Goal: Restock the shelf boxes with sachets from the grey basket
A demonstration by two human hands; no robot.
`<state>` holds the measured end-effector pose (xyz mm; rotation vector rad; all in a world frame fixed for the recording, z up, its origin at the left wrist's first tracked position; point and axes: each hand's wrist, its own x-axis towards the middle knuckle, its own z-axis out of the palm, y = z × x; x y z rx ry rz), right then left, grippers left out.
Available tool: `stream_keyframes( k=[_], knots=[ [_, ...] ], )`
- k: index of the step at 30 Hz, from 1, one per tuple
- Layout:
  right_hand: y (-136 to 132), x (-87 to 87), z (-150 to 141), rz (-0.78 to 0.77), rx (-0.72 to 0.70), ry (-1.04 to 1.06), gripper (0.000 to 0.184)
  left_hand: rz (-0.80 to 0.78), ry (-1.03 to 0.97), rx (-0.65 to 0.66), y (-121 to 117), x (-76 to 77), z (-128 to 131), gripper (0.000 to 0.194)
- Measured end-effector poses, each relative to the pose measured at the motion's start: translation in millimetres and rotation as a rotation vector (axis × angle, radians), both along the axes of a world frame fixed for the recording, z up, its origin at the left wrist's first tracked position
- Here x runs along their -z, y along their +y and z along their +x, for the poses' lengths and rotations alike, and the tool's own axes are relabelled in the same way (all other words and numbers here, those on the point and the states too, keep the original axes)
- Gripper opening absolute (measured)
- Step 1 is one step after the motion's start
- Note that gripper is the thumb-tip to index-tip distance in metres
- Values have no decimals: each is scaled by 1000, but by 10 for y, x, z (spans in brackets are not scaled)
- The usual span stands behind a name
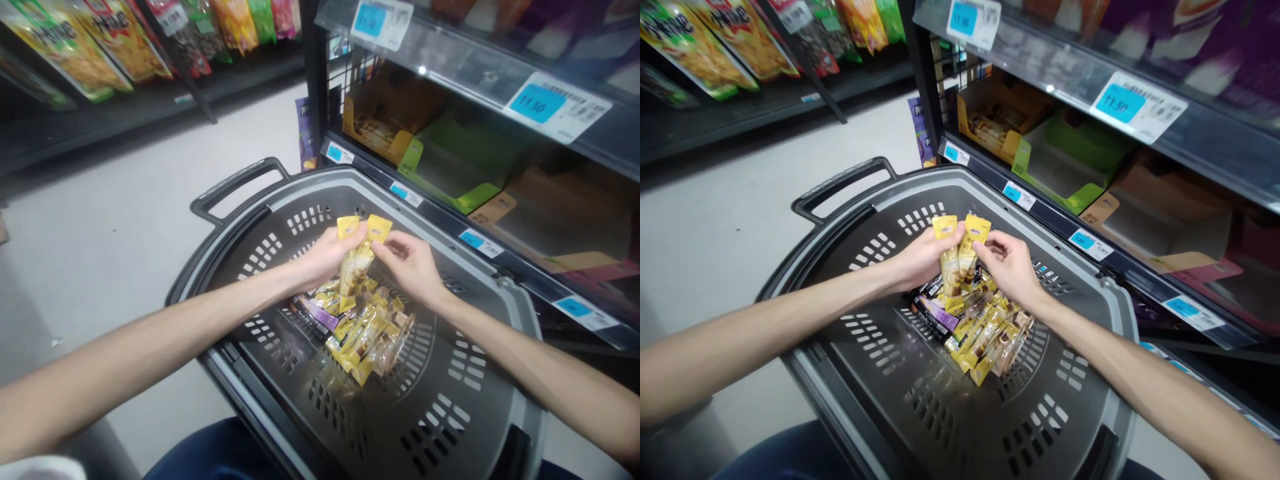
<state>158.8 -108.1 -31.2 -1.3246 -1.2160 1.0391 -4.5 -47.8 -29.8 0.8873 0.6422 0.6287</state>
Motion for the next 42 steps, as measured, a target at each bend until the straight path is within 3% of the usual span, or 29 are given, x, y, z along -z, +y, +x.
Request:
stream_keyframes(
  k=[4,9,15,21,25,27,29,32,36,39,42],
  knots=[
    [89,-164,135,26,-73,22,32,-3,-21,-71,97,-92,-15,37],
    [112,-274,243,-47,-183,183,34,0,10,-1,120,-157,-43,36],
    [39,-179,87,-95,-172,156,35,-33,24,18,-45,-27,33,29],
    [-23,-64,-1,-105,-124,119,33,-283,0,241,-80,22,-6,57],
    [-23,-35,4,-111,-44,61,32,-302,-29,304,-76,21,-27,70],
    [-6,-23,22,-110,-33,58,30,-265,-46,326,-92,22,-16,67],
    [11,-3,48,-86,-12,83,30,-187,-62,280,-105,13,4,55],
    [12,37,63,-127,-36,210,37,-132,-78,105,-91,-30,26,44],
    [-58,65,-29,-299,-327,225,54,-109,-120,-89,-40,-112,18,43],
    [-123,48,-123,-349,-408,187,68,-49,-129,-127,-37,-140,15,47],
    [-155,-10,-148,-422,-382,140,59,-9,-106,-132,-48,-124,30,49]
  ],
)
